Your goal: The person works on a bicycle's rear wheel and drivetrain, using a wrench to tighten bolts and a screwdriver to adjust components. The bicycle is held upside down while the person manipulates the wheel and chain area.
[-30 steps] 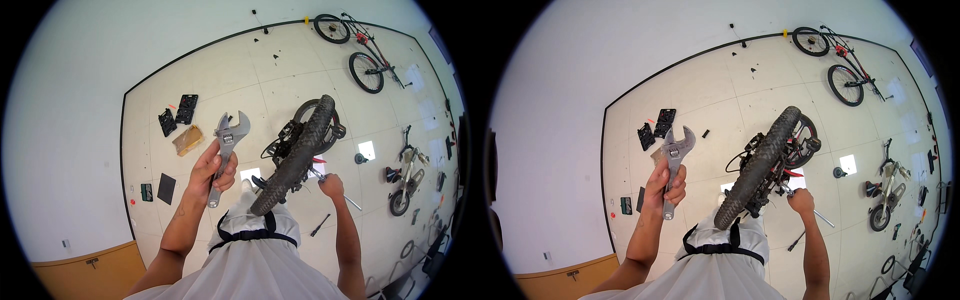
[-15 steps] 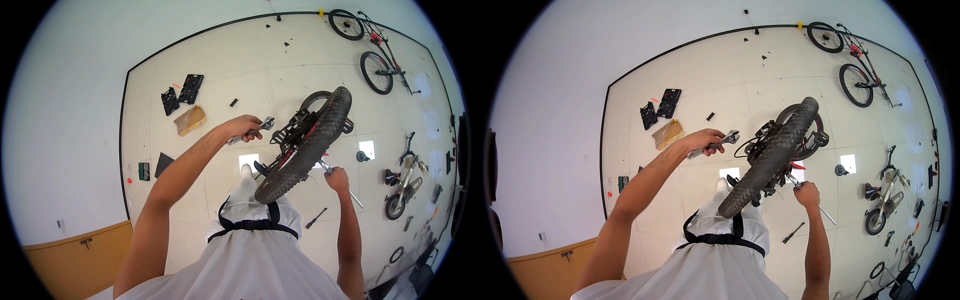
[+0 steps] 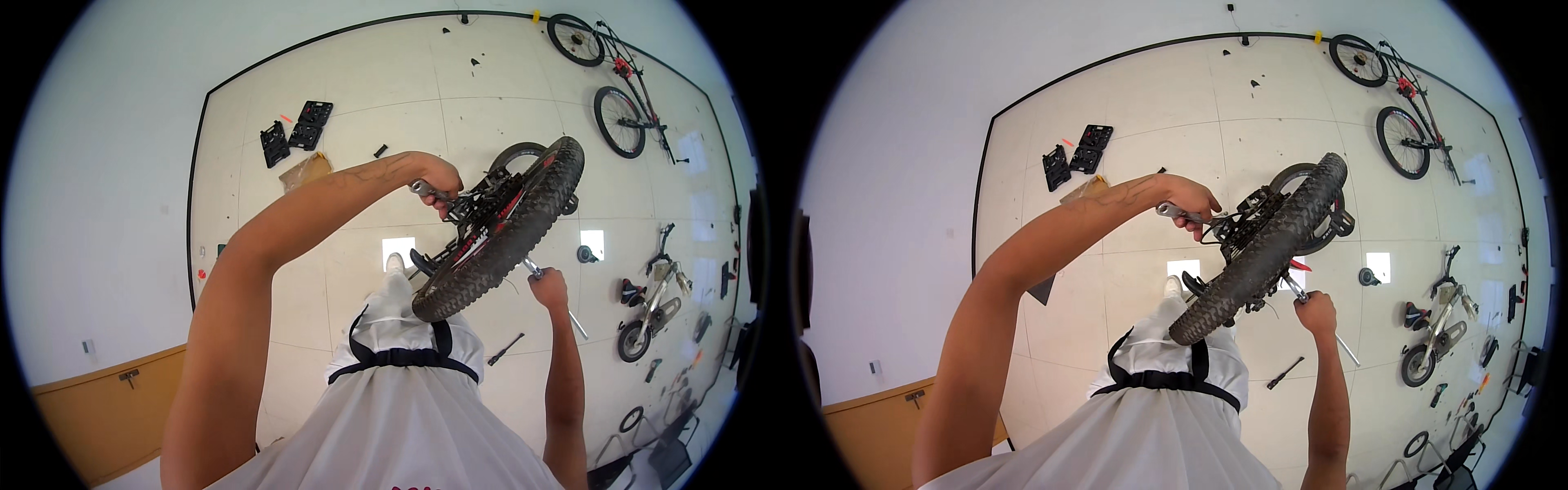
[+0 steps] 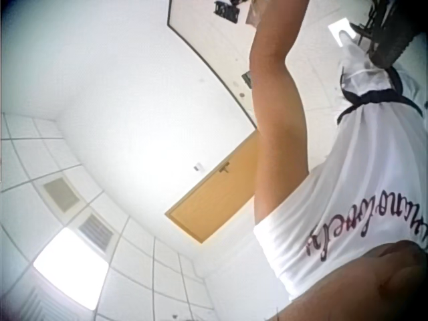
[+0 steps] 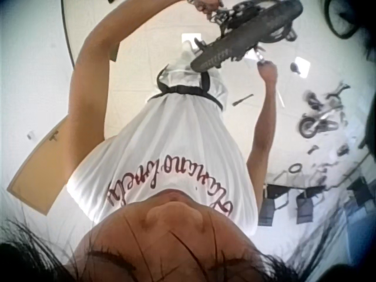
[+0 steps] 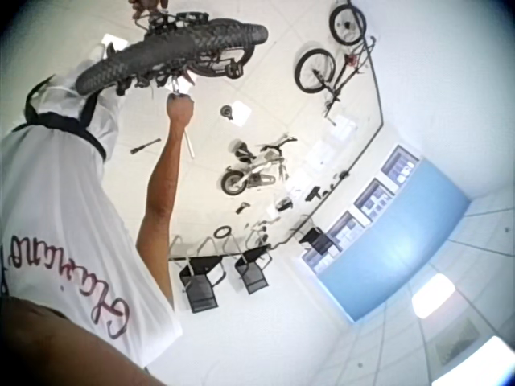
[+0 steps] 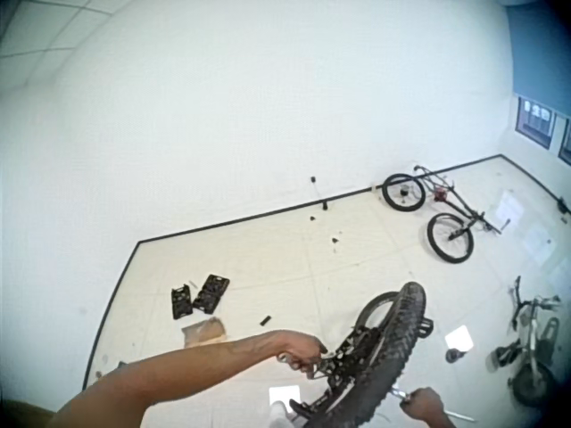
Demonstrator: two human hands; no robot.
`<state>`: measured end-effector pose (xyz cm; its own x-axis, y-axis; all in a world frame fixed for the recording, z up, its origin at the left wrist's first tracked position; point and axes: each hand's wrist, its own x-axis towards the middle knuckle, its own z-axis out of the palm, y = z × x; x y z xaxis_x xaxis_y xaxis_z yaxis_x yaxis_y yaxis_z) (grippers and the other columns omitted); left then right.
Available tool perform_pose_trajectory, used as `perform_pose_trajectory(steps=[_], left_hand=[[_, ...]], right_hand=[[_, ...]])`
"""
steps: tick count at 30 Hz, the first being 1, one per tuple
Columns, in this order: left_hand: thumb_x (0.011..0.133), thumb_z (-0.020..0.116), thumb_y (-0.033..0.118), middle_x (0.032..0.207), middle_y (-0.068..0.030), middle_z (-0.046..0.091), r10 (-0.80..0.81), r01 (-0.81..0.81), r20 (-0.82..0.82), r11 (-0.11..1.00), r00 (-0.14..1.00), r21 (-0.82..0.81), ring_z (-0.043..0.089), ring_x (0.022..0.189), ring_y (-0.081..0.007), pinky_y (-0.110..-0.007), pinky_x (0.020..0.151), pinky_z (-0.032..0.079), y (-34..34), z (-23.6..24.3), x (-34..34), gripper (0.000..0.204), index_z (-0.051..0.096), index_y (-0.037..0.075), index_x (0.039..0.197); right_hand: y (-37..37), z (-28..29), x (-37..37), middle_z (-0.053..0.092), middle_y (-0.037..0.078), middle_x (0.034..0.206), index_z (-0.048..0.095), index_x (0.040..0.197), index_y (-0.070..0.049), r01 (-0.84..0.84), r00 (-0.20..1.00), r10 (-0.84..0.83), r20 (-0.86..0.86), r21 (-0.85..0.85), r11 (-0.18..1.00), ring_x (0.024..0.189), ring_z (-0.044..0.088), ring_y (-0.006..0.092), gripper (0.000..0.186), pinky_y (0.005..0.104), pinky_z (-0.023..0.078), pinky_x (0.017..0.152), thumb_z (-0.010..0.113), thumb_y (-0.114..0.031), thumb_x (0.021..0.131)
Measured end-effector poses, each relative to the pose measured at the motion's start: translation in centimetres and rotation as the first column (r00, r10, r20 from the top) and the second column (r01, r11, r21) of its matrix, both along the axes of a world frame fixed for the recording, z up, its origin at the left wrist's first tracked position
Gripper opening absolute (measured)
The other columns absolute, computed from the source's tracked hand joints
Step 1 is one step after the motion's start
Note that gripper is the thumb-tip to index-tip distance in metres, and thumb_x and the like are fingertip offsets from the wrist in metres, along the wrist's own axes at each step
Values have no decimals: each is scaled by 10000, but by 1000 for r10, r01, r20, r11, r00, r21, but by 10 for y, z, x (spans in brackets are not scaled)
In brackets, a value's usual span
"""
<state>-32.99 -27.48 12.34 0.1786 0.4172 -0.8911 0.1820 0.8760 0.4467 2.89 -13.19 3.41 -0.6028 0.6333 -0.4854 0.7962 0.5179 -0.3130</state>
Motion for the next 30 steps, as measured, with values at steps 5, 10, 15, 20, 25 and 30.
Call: perform_pose_trajectory(steps=[5,10,15,20,25,30], left_hand=[[886,428,66,838,-181,674,-21,21,-3,996,1000,-81,520,514,-124,-252,406,396,14,-6,5,256,516,-49,1096],[893,433,87,741,-121,622,59,-60,-13,992,998,-115,485,490,-105,-237,395,379,20,0,12,155,547,-14,867],[898,445,107,705,-72,576,103,-99,28,987,994,-123,441,465,-84,-230,384,361,17,-16,6,150,536,4,837],[908,459,130,707,-58,570,130,-124,44,984,991,-130,404,441,-57,-212,369,341,14,-14,8,134,519,23,854],[920,459,147,701,-58,564,278,-257,84,945,957,-200,381,436,-40,-193,358,324,9,-14,5,132,506,29,882],[923,459,158,701,-62,568,370,-354,30,908,929,-226,389,439,-47,-197,362,337,8,-8,13,150,515,30,869]], right_hand=[[0,-4,2,649,258,739,678,745,24,-1,999,2,-41,9,1000,731,639,448,252,499,525,702,642,-226,745],[1,-9,6,640,259,716,664,723,33,0,999,0,-44,6,1000,707,631,449,254,499,517,683,637,-219,744],[-1,-4,3,638,258,709,665,721,31,5,999,-5,-38,5,1000,703,630,450,255,501,516,681,637,-221,746],[0,-6,6,639,257,715,668,723,25,9,999,-8,-45,15,1000,711,633,448,247,498,520,685,639,-219,745],[0,-3,4,649,251,738,689,748,6,3,999,-3,-38,8,1000,732,641,444,238,496,529,702,642,-227,747],[-1,-2,4,642,260,730,678,740,22,-2,998,2,-64,9,1000,727,632,454,247,502,521,694,639,-222,748]])
